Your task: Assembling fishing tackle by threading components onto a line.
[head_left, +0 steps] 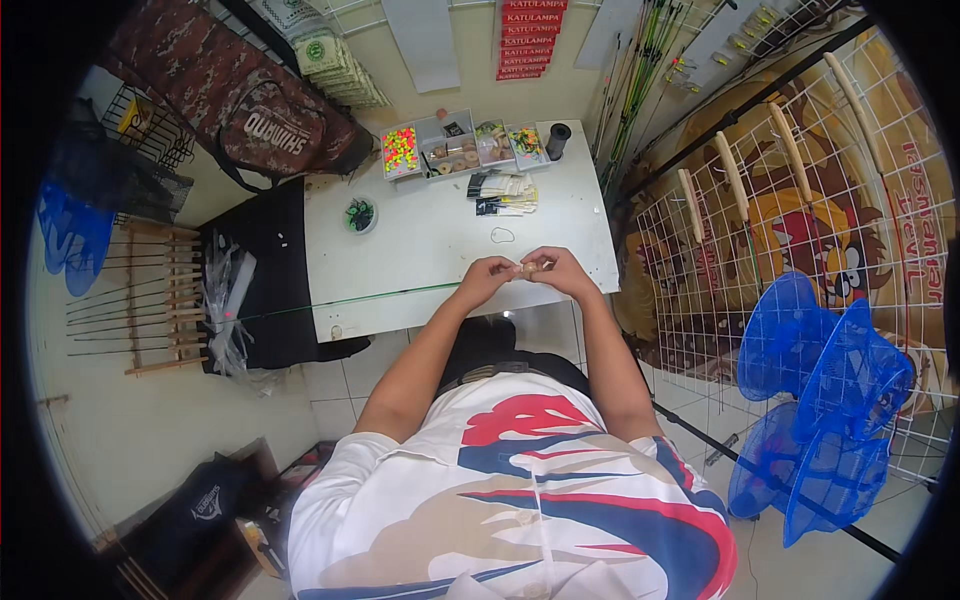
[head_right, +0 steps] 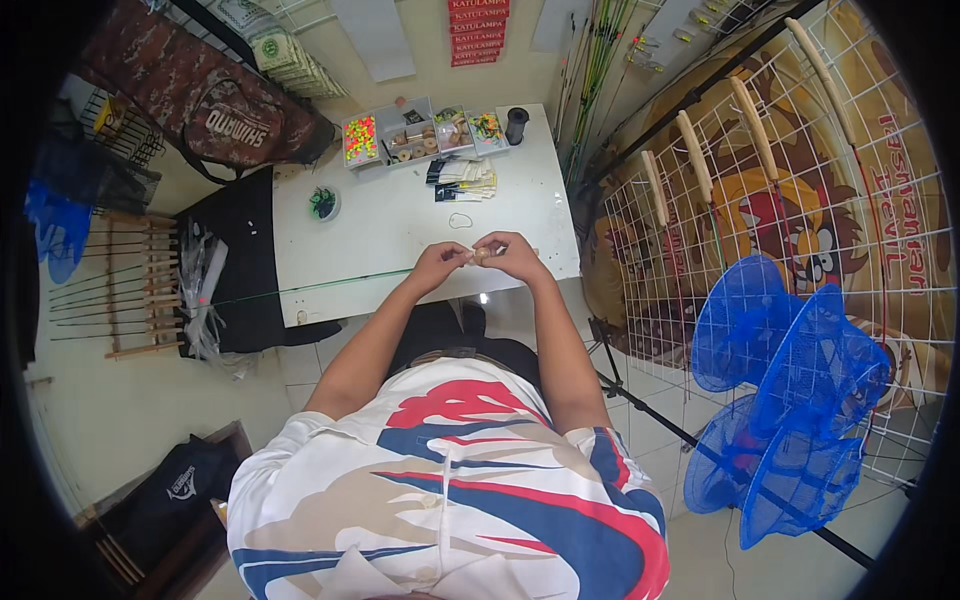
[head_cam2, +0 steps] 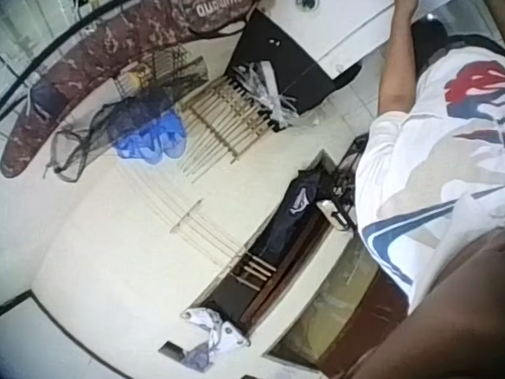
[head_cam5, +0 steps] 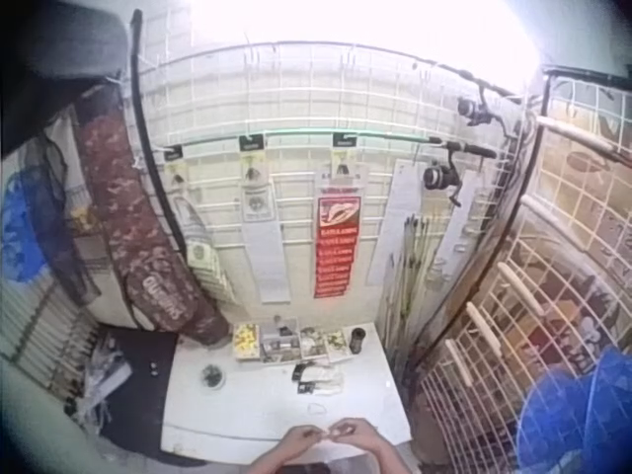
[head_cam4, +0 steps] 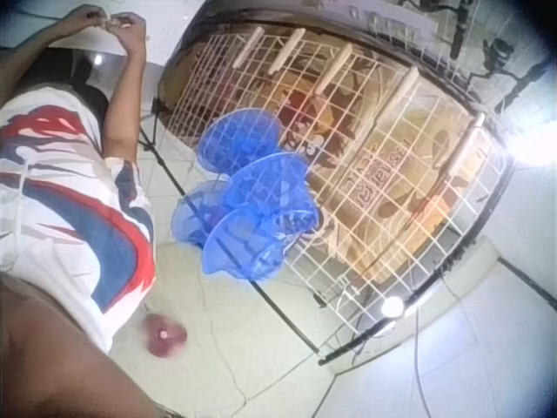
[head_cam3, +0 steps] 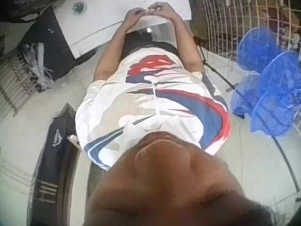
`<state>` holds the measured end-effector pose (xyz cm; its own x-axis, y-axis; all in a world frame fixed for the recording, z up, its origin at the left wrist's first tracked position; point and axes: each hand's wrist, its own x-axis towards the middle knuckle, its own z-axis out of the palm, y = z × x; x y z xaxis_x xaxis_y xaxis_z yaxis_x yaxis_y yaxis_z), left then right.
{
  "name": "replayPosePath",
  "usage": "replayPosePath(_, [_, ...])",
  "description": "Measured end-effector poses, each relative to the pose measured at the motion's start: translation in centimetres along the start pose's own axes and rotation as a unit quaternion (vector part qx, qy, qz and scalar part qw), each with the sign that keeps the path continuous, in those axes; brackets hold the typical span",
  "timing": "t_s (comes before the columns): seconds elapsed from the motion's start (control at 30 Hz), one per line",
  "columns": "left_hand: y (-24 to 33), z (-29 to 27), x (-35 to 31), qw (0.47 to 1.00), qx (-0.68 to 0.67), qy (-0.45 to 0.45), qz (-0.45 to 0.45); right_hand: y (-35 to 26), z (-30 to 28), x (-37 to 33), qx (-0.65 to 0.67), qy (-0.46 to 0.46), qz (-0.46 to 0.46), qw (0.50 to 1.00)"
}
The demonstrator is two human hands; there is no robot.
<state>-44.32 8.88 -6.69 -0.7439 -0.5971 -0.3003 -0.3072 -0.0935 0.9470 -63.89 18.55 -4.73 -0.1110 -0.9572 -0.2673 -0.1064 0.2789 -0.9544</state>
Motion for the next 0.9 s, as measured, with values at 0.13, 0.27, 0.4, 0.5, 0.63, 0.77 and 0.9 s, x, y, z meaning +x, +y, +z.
replayPosePath(0.13, [-0.3,-0.1,0.1,1.0,0.01,0.005,0.005,0.4,-0.3,-0.2,0.067,-0.017,0.039,0.997])
replayPosePath(0.27, [-0.1,-0.2,-0.1,1.0,0.016,0.009,-0.003,0.1,-0.2,-0.4,0.085,-0.013,0.044,0.995])
replayPosePath(0.4, [0.0,-0.2,-0.3,1.0,0.023,0.007,-0.002,0.5,-0.3,-0.3,0.146,-0.028,0.025,0.989])
replayPosePath(0.5, [-0.1,-0.2,-0.2,1.0,0.029,0.0,-0.004,1.1,-0.3,0.1,0.141,-0.035,0.018,0.989])
replayPosePath(0.63, [-0.1,-0.4,-0.3,1.0,0.021,0.005,-0.004,0.2,-0.3,-0.1,0.02,-0.018,0.053,0.998])
replayPosePath(0.77, [-0.2,-0.2,0.0,1.0,0.024,-0.001,-0.004,2.2,-0.5,0.3,0.104,-0.014,0.009,0.994])
replayPosePath(0.9, [-0.5,-0.4,0.0,1.0,0.023,-0.004,-0.003,1.9,-0.4,0.1,0.115,-0.023,0.008,0.993])
